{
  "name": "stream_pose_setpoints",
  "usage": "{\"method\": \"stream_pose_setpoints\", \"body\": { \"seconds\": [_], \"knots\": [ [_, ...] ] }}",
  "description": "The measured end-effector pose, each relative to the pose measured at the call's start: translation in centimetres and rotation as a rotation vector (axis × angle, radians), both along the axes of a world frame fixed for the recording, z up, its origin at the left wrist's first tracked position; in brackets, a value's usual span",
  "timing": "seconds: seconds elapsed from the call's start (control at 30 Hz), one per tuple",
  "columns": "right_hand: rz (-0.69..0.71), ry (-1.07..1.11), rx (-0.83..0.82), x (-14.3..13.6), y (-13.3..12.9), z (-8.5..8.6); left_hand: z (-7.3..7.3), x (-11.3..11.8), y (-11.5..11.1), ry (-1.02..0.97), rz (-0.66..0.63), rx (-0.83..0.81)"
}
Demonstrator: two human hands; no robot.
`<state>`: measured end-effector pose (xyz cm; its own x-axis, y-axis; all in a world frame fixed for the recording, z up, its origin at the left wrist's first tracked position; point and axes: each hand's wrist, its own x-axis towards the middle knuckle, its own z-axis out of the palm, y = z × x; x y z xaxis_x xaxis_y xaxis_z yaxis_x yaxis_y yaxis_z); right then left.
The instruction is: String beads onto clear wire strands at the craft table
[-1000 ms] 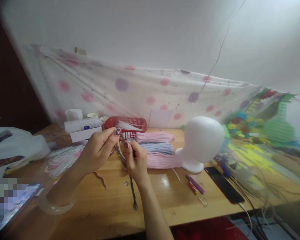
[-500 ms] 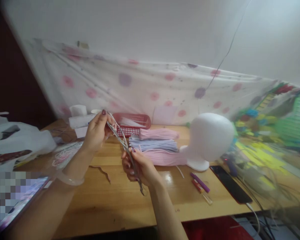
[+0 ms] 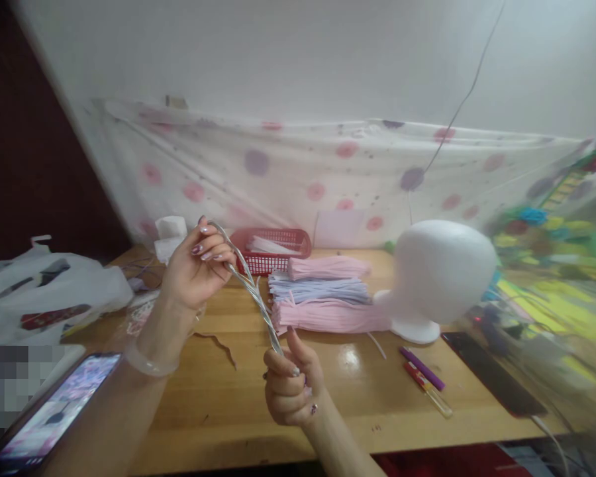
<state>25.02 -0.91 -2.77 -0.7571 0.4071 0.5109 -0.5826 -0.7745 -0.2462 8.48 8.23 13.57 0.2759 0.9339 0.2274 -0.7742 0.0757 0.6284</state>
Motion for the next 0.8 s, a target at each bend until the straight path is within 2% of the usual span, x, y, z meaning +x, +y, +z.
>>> {"method": "stream_pose_setpoints", "body": {
  "seconds": [0.07, 0.1, 0.17, 0.23, 0.33, 0.4, 0.47, 0.57, 0.7, 0.8],
  "knots": [
    [-0.047, 0.100, -0.137, -1.6, -0.5, -1.5, -0.5, 0.5, 0.2, 0.078, 0.160, 0.128],
    [-0.126, 0.072, -0.220, -2.4, -0.9, -2.3, -0.7, 0.7, 0.3, 0.125, 0.246, 0.190],
    [-0.243, 0.003, -0.284, -3.9, -1.6, -3.8, -1.3, 1.3, 0.4, 0.206, 0.389, 0.299],
    [-0.312, -0.054, -0.301, -4.9, -2.5, -4.8, -1.8, 1.9, 0.4, 0.252, 0.487, 0.373],
    [-0.333, -0.045, -0.224, -5.6, -4.0, -5.1, -2.2, 2.8, 0.2, 0.306, 0.561, 0.396],
    [-0.350, 0.009, -0.183, -5.9, -4.9, -4.7, -2.4, 3.2, 0.2, 0.328, 0.567, 0.379],
    [-0.379, 0.096, -0.207, -5.9, -5.3, -4.0, -2.6, 3.2, 0.6, 0.310, 0.568, 0.354],
    [-0.378, 0.128, -0.203, -4.7, -4.8, -2.2, -2.8, 2.7, 1.6, 0.219, 0.530, 0.325],
    [-0.470, -0.220, -0.082, -1.3, -3.2, 0.7, -3.0, 1.4, 3.3, 0.172, 0.306, 0.318],
    [-0.495, -0.363, -0.164, 0.3, -2.8, 1.3, -3.2, 0.9, 3.8, 0.150, 0.205, 0.329]
  ]
}}
